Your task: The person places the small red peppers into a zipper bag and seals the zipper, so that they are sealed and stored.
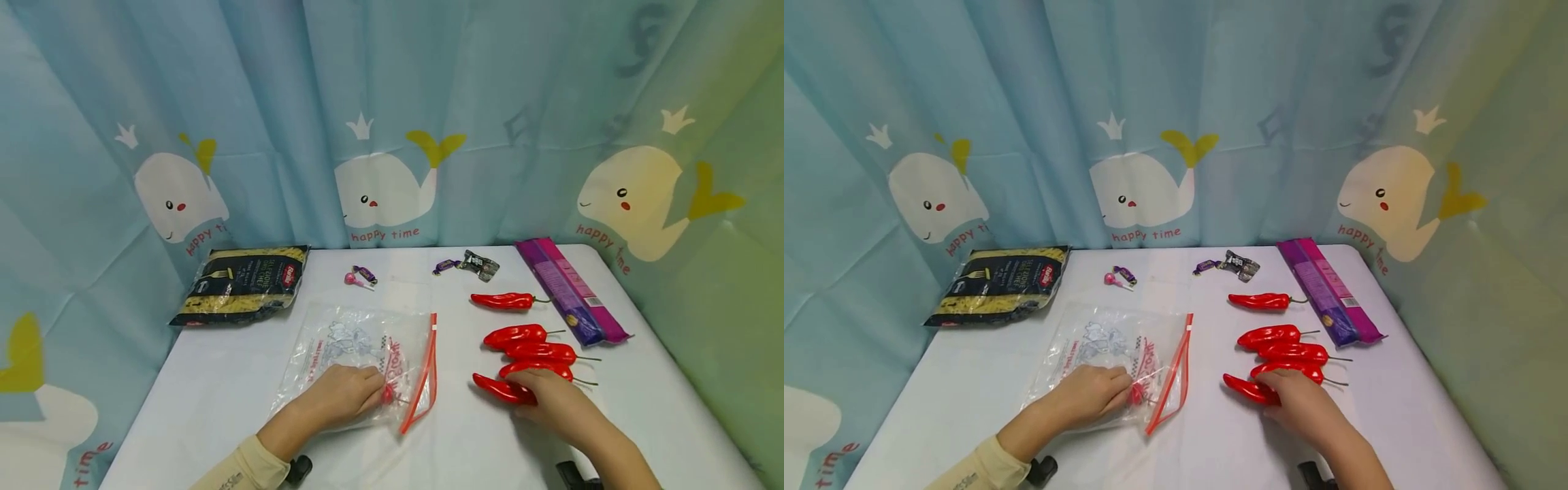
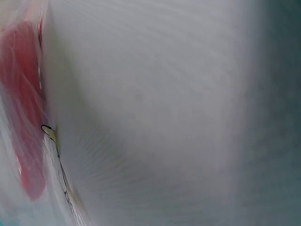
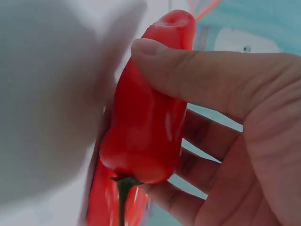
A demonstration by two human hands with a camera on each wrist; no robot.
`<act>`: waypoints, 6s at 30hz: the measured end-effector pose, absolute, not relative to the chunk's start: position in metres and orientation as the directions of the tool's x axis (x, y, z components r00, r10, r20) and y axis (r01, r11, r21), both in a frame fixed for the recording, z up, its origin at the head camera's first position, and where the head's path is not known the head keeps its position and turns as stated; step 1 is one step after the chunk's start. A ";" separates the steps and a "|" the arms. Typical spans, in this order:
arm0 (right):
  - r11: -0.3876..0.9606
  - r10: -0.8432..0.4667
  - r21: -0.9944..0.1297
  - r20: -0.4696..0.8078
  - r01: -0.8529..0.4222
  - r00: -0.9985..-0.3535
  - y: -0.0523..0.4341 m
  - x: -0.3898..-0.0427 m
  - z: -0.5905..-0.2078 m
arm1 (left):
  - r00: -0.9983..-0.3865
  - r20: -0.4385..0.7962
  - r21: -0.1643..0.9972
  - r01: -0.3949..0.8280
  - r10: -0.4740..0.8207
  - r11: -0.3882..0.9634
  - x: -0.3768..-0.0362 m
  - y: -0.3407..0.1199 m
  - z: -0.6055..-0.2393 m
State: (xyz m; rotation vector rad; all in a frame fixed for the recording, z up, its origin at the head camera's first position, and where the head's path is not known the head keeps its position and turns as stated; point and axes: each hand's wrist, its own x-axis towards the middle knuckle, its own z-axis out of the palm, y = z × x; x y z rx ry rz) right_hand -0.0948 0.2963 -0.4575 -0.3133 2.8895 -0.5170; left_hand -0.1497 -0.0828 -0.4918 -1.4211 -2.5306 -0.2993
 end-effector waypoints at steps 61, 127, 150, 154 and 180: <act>0.823 -0.296 -0.526 -0.073 -0.215 -0.952 0.201 -0.129 -0.479 | -0.519 0.282 0.093 0.852 0.807 0.516 -0.146 -0.080 -0.490; 0.836 -0.380 -0.425 0.008 -0.348 -0.925 0.252 -0.115 -0.472 | -0.536 0.242 0.078 0.842 0.809 0.534 -0.150 -0.079 -0.488; 0.812 -0.301 -0.501 0.081 -0.300 -0.950 0.207 -0.129 -0.490 | -0.516 0.289 0.114 0.855 0.806 0.506 -0.150 -0.079 -0.490; 0.844 -0.243 -0.498 -0.024 -0.200 -0.970 0.227 -0.118 -0.483 | -0.536 0.236 0.131 0.844 0.811 0.520 -0.149 -0.079 -0.488; 0.740 -0.372 -0.555 0.134 -0.381 -0.918 0.189 -0.151 -0.498 | -0.511 0.287 0.101 0.857 0.810 0.505 -0.149 -0.078 -0.492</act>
